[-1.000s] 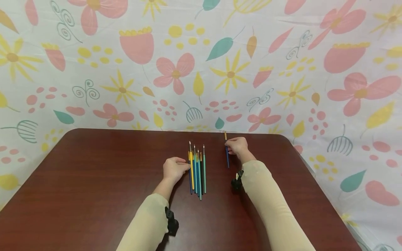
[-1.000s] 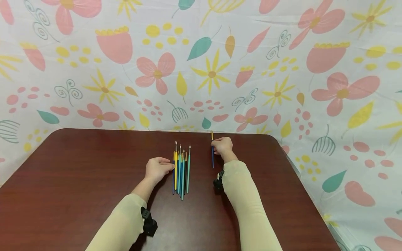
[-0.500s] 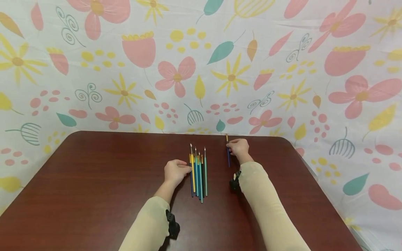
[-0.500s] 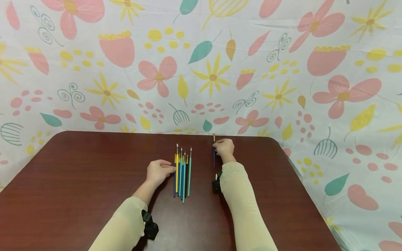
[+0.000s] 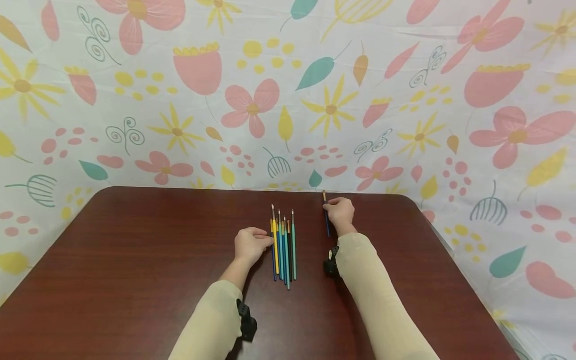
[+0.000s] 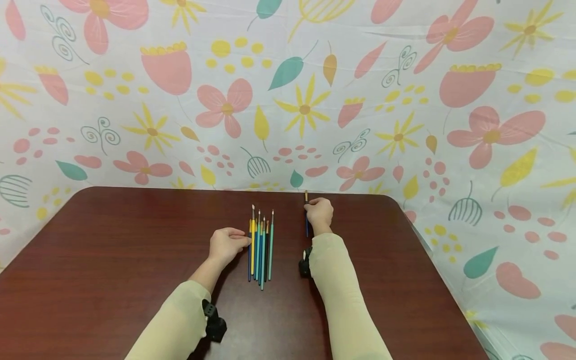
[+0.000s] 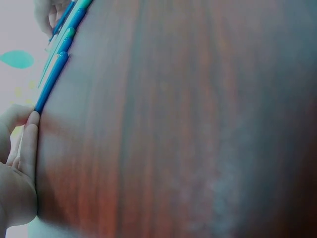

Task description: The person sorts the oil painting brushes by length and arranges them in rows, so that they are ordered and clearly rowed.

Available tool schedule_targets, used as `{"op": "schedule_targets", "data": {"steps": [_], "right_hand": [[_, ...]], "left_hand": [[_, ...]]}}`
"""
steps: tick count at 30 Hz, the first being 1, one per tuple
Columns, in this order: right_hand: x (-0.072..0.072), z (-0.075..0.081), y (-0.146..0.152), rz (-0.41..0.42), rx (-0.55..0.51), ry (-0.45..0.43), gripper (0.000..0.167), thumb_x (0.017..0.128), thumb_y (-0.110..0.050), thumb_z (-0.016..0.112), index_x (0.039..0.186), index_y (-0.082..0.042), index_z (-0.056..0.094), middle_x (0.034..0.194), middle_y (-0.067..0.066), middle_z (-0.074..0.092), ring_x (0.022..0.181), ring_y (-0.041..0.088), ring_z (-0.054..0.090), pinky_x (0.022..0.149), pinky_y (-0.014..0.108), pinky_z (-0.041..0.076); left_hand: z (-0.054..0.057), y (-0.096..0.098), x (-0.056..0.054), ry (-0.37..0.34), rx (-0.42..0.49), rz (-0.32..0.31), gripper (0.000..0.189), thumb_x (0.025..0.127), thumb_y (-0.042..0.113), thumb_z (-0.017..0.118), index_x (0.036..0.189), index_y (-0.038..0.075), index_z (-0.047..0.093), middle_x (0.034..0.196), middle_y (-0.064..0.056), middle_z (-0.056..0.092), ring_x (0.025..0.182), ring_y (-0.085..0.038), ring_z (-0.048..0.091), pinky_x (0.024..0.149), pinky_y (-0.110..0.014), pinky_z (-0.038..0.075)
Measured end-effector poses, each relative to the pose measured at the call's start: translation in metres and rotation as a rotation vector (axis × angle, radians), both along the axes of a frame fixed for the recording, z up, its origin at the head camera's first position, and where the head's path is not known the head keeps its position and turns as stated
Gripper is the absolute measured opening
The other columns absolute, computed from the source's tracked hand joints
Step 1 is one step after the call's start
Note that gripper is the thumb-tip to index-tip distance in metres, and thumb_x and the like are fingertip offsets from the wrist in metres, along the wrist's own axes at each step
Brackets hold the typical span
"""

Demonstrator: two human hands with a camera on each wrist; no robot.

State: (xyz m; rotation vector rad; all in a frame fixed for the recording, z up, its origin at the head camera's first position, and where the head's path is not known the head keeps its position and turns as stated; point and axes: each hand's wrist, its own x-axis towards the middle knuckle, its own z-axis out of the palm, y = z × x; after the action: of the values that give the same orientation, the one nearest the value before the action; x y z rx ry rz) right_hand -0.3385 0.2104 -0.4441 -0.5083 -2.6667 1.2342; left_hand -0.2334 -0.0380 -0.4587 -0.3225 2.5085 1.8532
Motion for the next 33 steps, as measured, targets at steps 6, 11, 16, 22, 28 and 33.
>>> {"op": "schedule_targets", "data": {"steps": [6,11,16,22,28,33], "right_hand": [[0.0011,0.0011,-0.0014,0.004,0.000,-0.001,0.024,0.087,-0.021,0.067,0.106,-0.006,0.068,0.106,0.016,0.066,0.093,0.033,0.062,0.077,0.043,0.054],[0.0037,0.0043,-0.0027,0.011,-0.015,-0.016,0.025,0.088,-0.019,0.066,0.108,-0.005,0.066,0.108,0.017,0.064,0.095,0.034,0.062,0.077,0.044,0.054],[0.0037,0.0041,-0.0028,0.003,-0.006,-0.027,0.024,0.088,-0.020,0.066,0.107,-0.005,0.066,0.108,0.017,0.064,0.095,0.034,0.061,0.077,0.044,0.053],[0.0018,0.0023,-0.0026,-0.008,0.020,-0.020,0.023,0.087,-0.020,0.066,0.106,-0.005,0.066,0.107,0.017,0.064,0.095,0.035,0.061,0.077,0.044,0.053],[0.0016,0.0021,-0.0016,-0.009,0.018,-0.014,0.024,0.088,-0.020,0.066,0.106,-0.005,0.066,0.107,0.018,0.064,0.095,0.034,0.061,0.077,0.043,0.053],[0.0028,0.0036,-0.0019,-0.007,0.007,-0.011,0.025,0.088,-0.021,0.066,0.106,-0.004,0.067,0.106,0.018,0.064,0.095,0.034,0.060,0.076,0.043,0.053]], "left_hand": [[0.0009,-0.0005,0.0004,0.000,-0.007,0.003,0.023,0.076,0.016,0.077,0.094,0.003,0.069,0.089,-0.013,0.073,0.069,-0.017,0.068,0.062,-0.031,0.056],[0.0015,-0.0006,0.0010,0.008,-0.015,-0.001,0.023,0.077,0.016,0.076,0.094,0.003,0.070,0.089,-0.013,0.073,0.068,-0.016,0.068,0.061,-0.031,0.056],[0.0018,-0.0006,0.0014,0.001,-0.015,-0.004,0.023,0.077,0.017,0.076,0.094,0.003,0.070,0.088,-0.012,0.073,0.068,-0.016,0.068,0.062,-0.031,0.056],[0.0007,-0.0004,0.0017,-0.004,-0.012,-0.001,0.023,0.076,0.017,0.077,0.094,0.004,0.070,0.088,-0.011,0.073,0.069,-0.016,0.068,0.062,-0.031,0.055],[-0.0004,0.0000,0.0005,0.003,-0.014,-0.001,0.024,0.076,0.017,0.077,0.094,0.003,0.070,0.087,-0.011,0.074,0.069,-0.015,0.068,0.061,-0.030,0.055],[-0.0004,-0.0004,0.0009,0.006,-0.010,-0.004,0.024,0.076,0.016,0.077,0.094,0.003,0.069,0.088,-0.012,0.074,0.070,-0.016,0.068,0.062,-0.031,0.055]]}}
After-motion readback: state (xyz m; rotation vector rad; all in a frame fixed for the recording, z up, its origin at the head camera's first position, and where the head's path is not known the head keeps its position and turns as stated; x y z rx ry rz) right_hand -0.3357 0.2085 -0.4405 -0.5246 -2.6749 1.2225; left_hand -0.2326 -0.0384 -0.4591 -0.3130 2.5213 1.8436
